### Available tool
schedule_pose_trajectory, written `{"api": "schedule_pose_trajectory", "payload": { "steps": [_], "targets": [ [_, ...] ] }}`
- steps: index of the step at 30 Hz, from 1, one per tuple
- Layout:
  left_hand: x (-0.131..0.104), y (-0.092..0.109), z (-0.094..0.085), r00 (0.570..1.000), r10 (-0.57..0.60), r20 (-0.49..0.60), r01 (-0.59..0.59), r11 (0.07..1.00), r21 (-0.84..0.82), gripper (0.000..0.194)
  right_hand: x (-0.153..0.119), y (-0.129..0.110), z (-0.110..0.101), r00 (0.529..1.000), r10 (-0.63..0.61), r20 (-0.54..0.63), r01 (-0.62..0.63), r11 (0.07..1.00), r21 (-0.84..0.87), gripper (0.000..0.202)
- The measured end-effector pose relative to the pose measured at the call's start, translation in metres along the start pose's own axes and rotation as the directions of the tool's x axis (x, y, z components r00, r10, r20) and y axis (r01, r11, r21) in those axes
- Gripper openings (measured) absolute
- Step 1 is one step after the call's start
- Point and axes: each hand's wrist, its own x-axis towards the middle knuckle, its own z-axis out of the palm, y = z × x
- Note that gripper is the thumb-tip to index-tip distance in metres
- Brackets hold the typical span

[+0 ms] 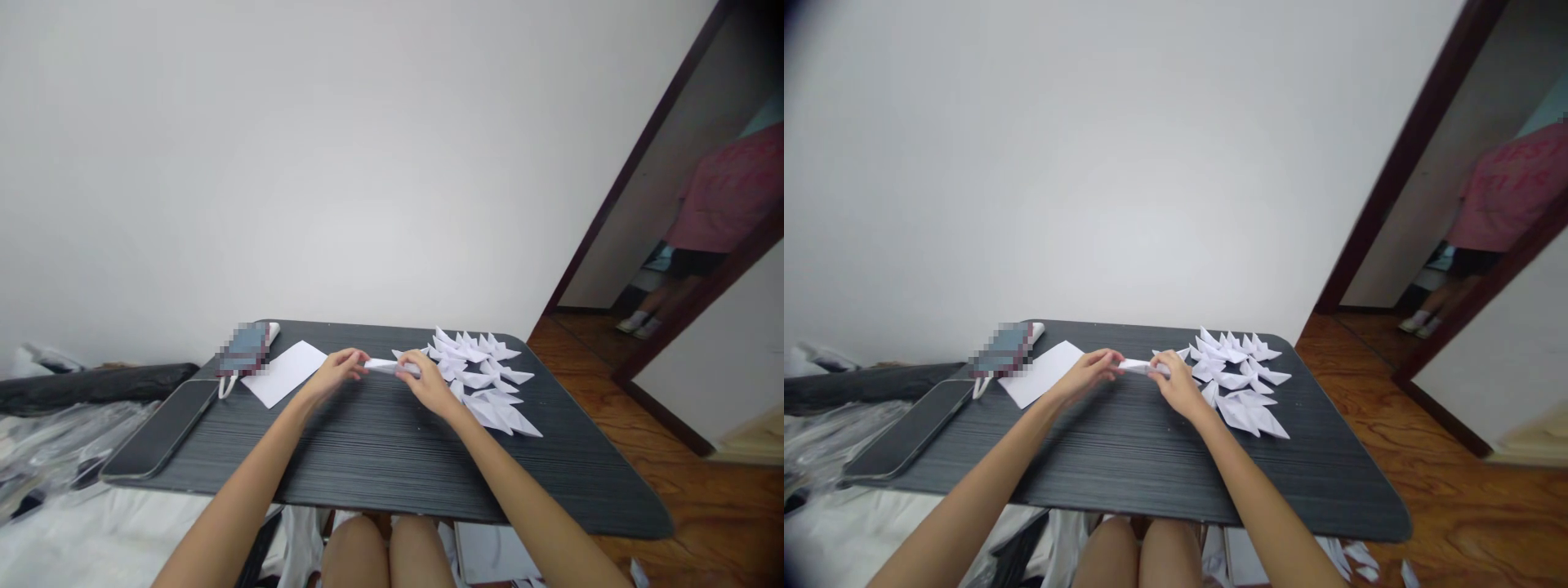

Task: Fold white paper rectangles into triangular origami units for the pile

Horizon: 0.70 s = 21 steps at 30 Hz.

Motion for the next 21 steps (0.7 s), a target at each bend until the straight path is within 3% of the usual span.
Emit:
{"api": "schedule_pose_trajectory", "payload": {
  "steps": [3, 8, 14, 21],
  "targets": [
    [0.016, 0.008, 0.006, 0.998, 0.03, 0.053, -0.013, 0.953, -0.302, 0.031, 0.018, -0.001, -0.013, 0.995, -0.074, -0.062, 0.078, 0.995, 0.067, 0.005],
    [0.03, 0.006, 0.021, 0.999, 0.015, -0.039, -0.033, 0.862, -0.507, 0.029, 0.025, 0.005, -0.018, 0.986, -0.107, -0.125, 0.126, 0.98, 0.154, 0.003],
    [0.024, 0.002, 0.024, 0.998, 0.012, 0.059, 0.021, 0.846, -0.533, 0.019, 0.019, 0.019, -0.015, 0.991, -0.07, -0.117, 0.099, 0.961, 0.258, 0.007],
    [0.021, -0.001, 0.02, 0.989, -0.051, 0.141, 0.11, 0.885, -0.452, 0.032, 0.021, 0.026, -0.013, 0.987, -0.007, -0.16, 0.049, 0.964, 0.263, 0.014]
  ]
}}
